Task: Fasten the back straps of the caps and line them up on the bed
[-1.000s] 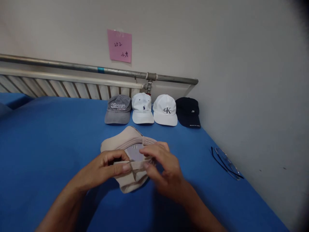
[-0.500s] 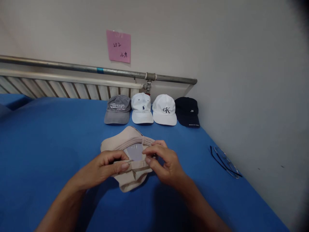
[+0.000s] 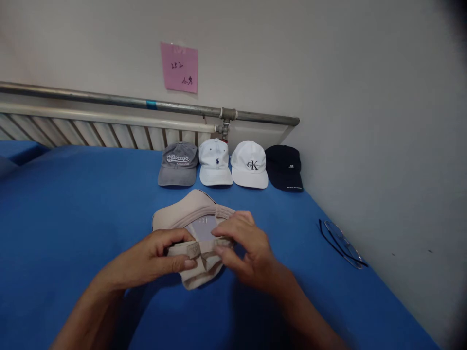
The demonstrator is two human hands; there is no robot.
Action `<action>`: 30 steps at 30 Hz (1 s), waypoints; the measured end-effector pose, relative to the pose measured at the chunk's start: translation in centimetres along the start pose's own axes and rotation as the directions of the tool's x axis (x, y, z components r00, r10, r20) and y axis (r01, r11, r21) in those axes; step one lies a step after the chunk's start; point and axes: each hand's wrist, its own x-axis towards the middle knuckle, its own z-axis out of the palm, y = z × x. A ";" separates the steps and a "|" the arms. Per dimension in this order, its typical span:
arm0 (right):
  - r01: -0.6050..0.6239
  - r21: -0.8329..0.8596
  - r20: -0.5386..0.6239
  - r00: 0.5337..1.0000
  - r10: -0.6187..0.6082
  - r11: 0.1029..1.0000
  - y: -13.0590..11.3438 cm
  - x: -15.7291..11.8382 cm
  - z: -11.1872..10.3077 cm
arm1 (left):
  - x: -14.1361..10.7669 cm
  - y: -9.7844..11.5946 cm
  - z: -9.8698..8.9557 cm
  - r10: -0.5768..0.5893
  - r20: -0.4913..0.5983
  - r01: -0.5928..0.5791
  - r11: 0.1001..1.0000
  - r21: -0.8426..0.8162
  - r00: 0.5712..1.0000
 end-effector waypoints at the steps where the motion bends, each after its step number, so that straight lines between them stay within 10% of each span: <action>1: 0.042 -0.030 0.014 0.999 -0.042 0.999 -0.3 0.0 0.1 | 0.0 0.0 0.0 0.008 0.007 -0.008 1.000 0.008 1.000; 7: 0.192 -0.092 0.145 0.973 -0.178 0.977 -1.0 0.2 1.1 | 0.4 -0.2 0.3 0.031 0.027 -0.033 0.994 0.105 0.999; 30: 0.028 -0.176 0.088 0.996 -0.012 0.984 -1.2 -0.8 2.1 | 0.3 0.5 0.6 0.114 -0.042 -0.102 0.972 0.213 0.993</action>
